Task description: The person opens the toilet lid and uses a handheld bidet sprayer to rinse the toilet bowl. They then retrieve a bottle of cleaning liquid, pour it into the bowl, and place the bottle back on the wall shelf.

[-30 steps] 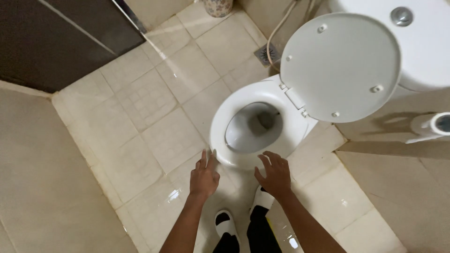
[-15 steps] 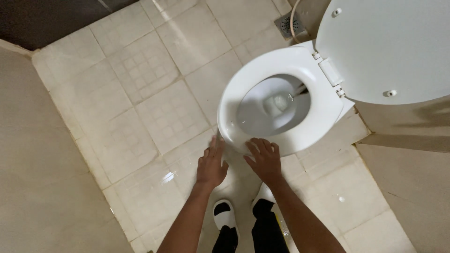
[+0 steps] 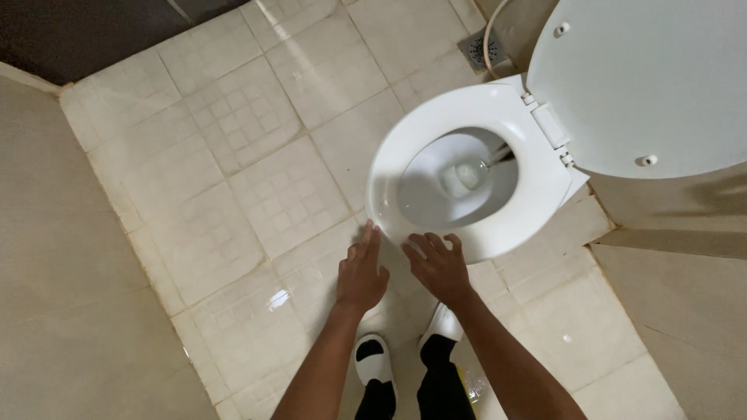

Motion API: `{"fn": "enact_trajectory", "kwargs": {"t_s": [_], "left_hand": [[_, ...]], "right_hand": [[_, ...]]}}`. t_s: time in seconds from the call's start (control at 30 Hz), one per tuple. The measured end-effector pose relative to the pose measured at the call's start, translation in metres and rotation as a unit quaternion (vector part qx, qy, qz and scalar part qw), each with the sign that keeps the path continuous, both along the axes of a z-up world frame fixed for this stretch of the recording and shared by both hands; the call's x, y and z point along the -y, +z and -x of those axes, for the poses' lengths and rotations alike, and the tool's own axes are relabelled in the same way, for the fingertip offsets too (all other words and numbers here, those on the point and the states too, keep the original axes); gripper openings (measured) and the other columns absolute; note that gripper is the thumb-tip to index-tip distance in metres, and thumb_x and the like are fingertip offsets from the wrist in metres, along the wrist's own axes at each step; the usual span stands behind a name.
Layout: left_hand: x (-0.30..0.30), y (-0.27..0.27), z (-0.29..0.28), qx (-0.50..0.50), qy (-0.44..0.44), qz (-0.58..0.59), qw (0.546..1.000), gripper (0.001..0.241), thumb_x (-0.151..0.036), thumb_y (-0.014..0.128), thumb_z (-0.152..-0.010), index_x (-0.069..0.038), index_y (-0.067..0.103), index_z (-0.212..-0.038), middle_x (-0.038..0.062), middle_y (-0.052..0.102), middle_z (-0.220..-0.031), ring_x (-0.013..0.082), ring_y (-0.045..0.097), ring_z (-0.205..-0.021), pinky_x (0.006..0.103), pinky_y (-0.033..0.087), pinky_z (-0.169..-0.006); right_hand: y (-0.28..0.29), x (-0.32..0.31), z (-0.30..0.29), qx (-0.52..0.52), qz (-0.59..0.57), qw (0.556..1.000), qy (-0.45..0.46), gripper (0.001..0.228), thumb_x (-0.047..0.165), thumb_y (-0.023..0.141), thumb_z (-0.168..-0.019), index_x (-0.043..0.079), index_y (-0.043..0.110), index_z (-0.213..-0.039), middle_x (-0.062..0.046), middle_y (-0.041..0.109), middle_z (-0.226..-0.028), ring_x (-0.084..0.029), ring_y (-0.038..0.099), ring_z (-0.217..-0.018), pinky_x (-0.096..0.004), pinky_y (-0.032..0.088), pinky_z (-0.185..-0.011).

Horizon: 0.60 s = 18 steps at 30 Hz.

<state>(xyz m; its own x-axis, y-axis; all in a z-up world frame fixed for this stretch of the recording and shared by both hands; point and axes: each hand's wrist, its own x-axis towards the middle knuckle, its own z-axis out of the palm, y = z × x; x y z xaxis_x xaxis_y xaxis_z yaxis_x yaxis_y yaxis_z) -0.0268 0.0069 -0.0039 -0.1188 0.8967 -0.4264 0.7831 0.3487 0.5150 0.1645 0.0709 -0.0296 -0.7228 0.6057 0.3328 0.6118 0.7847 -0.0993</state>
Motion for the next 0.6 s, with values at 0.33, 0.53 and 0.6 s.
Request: {"fn": "enact_trajectory", "kwargs": {"t_s": [0.33,0.53,0.6], "left_hand": [[0.002,0.071,0.001,0.002,0.001,-0.055,0.998,0.093,-0.003,0.063,-0.08,-0.015,0.022,-0.162,-0.004,0.016,-0.171,0.0273,0.044,-0.136,0.0466,0.041,-0.102],[-0.013,0.136,-0.006,0.022,-0.025,-0.153,0.988,0.091,0.004,0.065,-0.076,-0.014,0.031,-0.158,-0.002,0.024,-0.171,0.028,0.047,-0.132,0.0443,0.04,-0.103],[-0.027,0.166,-0.01,0.032,-0.045,-0.134,0.989,0.091,0.004,0.065,-0.077,-0.016,0.031,-0.159,-0.003,0.025,-0.169,0.0275,0.046,-0.132,0.0436,0.037,-0.106]], "right_hand": [[0.071,-0.001,-0.005,0.006,-0.019,1.0,0.015,0.039,0.019,0.077,-0.078,0.017,0.072,-0.116,0.002,0.064,-0.126,-0.018,0.057,-0.114,-0.049,0.036,-0.098],[0.147,-0.011,-0.019,-0.05,-0.069,0.996,-0.016,0.034,0.014,0.077,-0.08,0.016,0.071,-0.113,0.003,0.068,-0.123,-0.017,0.061,-0.108,-0.045,0.038,-0.098],[0.18,-0.018,-0.026,-0.064,-0.069,0.995,-0.035,0.035,0.014,0.078,-0.081,0.014,0.071,-0.116,0.003,0.068,-0.119,-0.017,0.061,-0.105,-0.045,0.038,-0.096]]}}
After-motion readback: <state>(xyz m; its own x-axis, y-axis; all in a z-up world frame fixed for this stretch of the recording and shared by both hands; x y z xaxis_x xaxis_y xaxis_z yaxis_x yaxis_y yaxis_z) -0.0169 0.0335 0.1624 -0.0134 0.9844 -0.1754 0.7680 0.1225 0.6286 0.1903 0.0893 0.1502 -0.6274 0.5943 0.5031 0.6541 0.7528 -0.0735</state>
